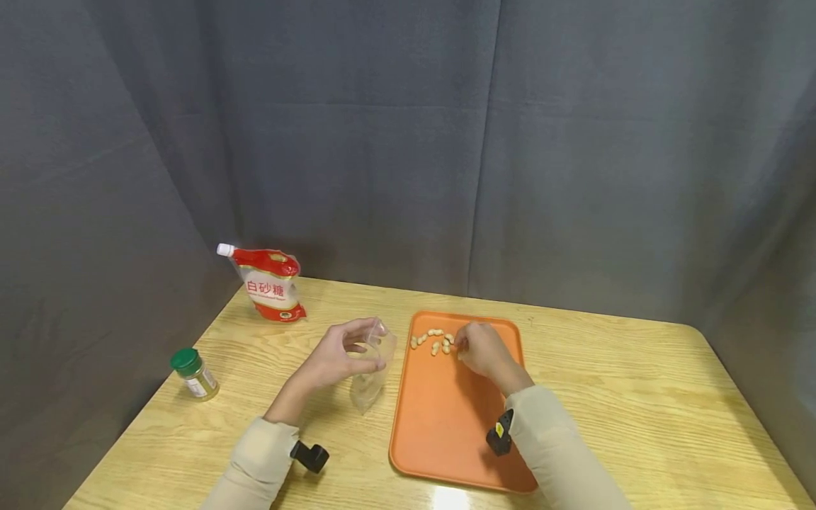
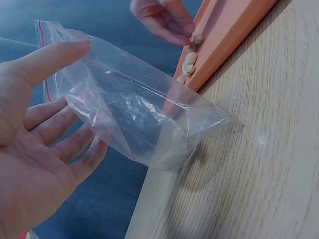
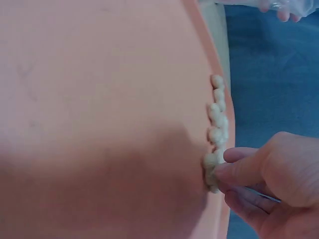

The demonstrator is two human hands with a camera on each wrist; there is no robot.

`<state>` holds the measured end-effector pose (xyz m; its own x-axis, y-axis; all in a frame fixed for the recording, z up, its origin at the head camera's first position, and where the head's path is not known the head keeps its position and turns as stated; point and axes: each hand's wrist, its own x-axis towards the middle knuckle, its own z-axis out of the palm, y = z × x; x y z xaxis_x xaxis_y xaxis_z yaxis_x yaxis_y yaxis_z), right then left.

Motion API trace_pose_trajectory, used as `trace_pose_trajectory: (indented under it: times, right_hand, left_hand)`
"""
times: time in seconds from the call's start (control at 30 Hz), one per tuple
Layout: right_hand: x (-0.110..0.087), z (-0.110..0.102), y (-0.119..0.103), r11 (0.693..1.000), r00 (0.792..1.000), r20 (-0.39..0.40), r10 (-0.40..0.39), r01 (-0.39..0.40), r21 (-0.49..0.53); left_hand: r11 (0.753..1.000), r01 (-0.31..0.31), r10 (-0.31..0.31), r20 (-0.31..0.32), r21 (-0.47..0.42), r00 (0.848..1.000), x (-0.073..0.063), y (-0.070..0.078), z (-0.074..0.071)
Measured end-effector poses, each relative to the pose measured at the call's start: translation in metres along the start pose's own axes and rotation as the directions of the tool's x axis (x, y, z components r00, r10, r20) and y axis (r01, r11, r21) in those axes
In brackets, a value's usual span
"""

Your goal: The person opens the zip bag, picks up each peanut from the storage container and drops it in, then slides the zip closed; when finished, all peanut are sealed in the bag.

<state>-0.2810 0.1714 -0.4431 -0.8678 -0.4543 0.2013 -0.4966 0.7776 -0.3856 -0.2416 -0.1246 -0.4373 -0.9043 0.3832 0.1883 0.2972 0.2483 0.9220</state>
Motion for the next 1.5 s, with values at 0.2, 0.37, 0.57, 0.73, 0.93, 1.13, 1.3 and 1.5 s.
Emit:
trace_pose_trajectory:
  times: [0.2, 0.37, 0.57, 0.73, 0.93, 1.13, 1.3, 1.5]
  right_hand:
    - [-0.001, 0.005, 0.004, 0.999, 0.999, 0.004, 0.032, -0.032, -0.017]
    - [-0.002, 0.008, 0.007, 0.999, 0.999, 0.0, 0.037, -0.037, -0.023]
    - [-0.004, 0.011, 0.009, 0.999, 0.999, -0.005, 0.047, -0.047, -0.01]
    - [-0.005, 0.013, 0.009, 0.998, 0.998, -0.013, 0.066, -0.066, -0.002]
    - [-0.006, 0.011, 0.008, 0.998, 0.998, -0.03, 0.056, -0.056, 0.015]
    - [-0.001, -0.001, -0.001, 1.0, 0.998, -0.062, -0.004, 0.005, 0.011]
    - [0.007, -0.011, -0.021, 0.997, 0.993, -0.095, -0.067, 0.069, 0.027]
    - [0.015, -0.025, -0.054, 0.991, 0.987, -0.092, -0.135, 0.137, 0.016]
  left_hand:
    - [1.0, 0.005, -0.005, 0.003, -0.006, 1.0, 0.0, 0.001, 0.0]
    - [1.0, 0.005, -0.005, 0.004, -0.009, 1.0, 0.0, 0.001, 0.0]
    - [1.0, 0.011, -0.011, 0.005, -0.017, 1.0, 0.0, 0.0, 0.0]
    - [1.0, 0.008, -0.008, 0.005, -0.028, 1.0, 0.0, 0.0, 0.0]
    - [0.999, 0.003, -0.002, 0.016, -0.034, 1.0, 0.0, -0.002, 0.001]
    - [1.0, 0.004, -0.004, 0.013, -0.027, 1.0, 0.0, -0.003, 0.001]
    - [1.0, 0.003, -0.003, 0.012, -0.024, 1.0, 0.0, -0.002, 0.001]
    - [1.0, -0.013, 0.013, 0.013, -0.015, 1.0, 0.0, 0.001, 0.001]
